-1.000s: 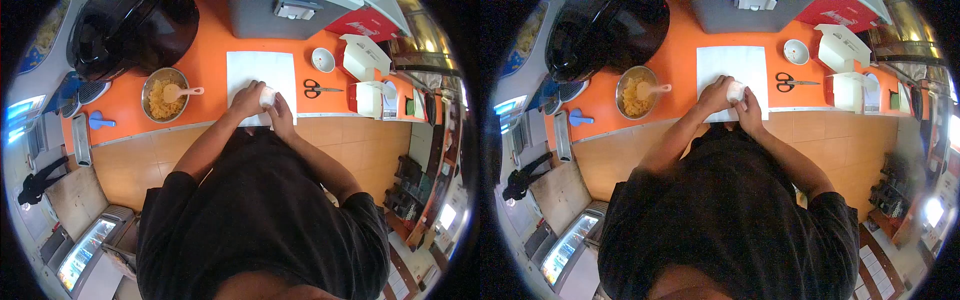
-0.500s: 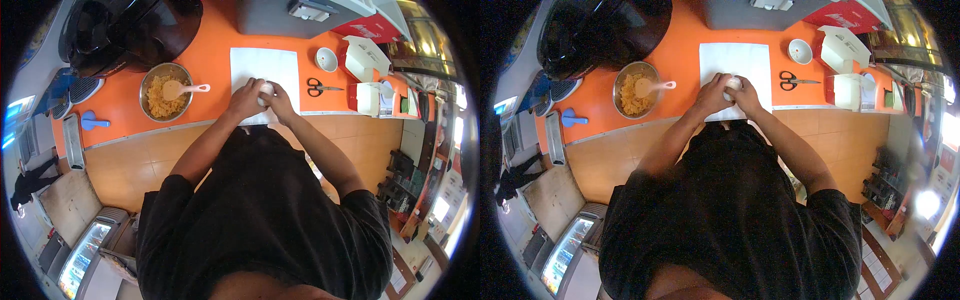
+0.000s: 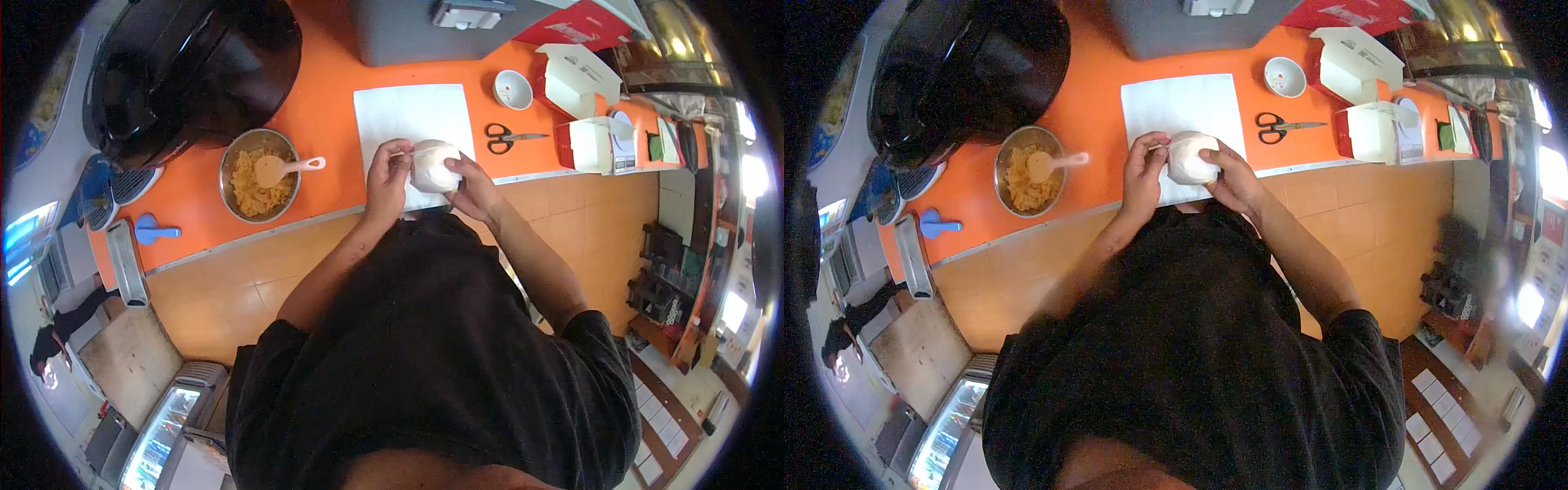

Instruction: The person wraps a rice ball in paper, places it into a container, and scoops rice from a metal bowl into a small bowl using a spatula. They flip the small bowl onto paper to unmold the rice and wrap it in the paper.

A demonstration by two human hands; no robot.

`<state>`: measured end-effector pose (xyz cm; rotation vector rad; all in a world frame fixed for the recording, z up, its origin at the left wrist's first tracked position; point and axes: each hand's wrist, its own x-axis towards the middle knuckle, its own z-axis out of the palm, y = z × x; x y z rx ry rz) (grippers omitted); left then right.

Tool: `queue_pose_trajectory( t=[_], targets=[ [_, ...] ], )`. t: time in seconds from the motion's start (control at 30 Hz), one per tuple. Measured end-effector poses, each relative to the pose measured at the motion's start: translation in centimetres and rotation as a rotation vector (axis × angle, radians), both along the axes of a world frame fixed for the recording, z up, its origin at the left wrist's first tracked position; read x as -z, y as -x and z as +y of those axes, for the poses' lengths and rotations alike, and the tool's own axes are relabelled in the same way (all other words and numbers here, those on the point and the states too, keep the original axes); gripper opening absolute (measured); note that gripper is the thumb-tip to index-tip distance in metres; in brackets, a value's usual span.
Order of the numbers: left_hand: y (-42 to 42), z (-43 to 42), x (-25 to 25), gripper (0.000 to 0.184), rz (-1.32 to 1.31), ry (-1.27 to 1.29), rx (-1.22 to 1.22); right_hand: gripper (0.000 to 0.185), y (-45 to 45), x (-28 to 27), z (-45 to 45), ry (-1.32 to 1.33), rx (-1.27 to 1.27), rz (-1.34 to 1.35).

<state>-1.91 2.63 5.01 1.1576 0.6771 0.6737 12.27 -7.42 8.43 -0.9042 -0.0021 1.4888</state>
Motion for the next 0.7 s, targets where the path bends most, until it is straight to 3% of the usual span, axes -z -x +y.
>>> queue_pose_trajectory(
  t=[0.03, 0.13, 0.23, 0.37, 0.5, 0.63, 0.7],
  targets=[
    [-0.8, -0.8, 0.2, 0.02, 0.002, -0.001, 0.009, 0.045, 0.1, -0.5, -0.7, 0.017, 0.011, 0.02],
    [-3.7, -2.5, -0.1, 0.022, -0.1, 0.536, -0.159, 0.045, -0.6, -0.5, -2.3, -0.016, 0.084, 0.042],
    [-5.9, -3.7, -1.4, 0.026, -0.028, 0.687, -0.008, 0.045, -2.0, -1.1, -4.3, -0.009, 0.17, 0.017],
    [-9.4, -6.5, -2.9, 0.031, -0.053, 0.77, 0.111, 0.044, -4.6, -0.8, -7.4, -0.008, 0.288, -0.019],
    [-14.7, -10.1, -2.8, 0.033, 0.019, 0.582, 0.247, 0.046, -8.9, -1.4, -11.7, 0.031, 0.384, -0.02],
    [-21.4, -14.5, -2.5, 0.035, 0.118, 0.62, 0.396, 0.051, -16.6, -3.2, -17.4, 0.202, 0.187, -0.169],
    [-25.6, -16.1, -2.7, 0.043, 0.137, 0.607, 0.458, 0.053, -21.3, -2.7, -20.5, 0.205, -0.03, -0.466]
  ],
)
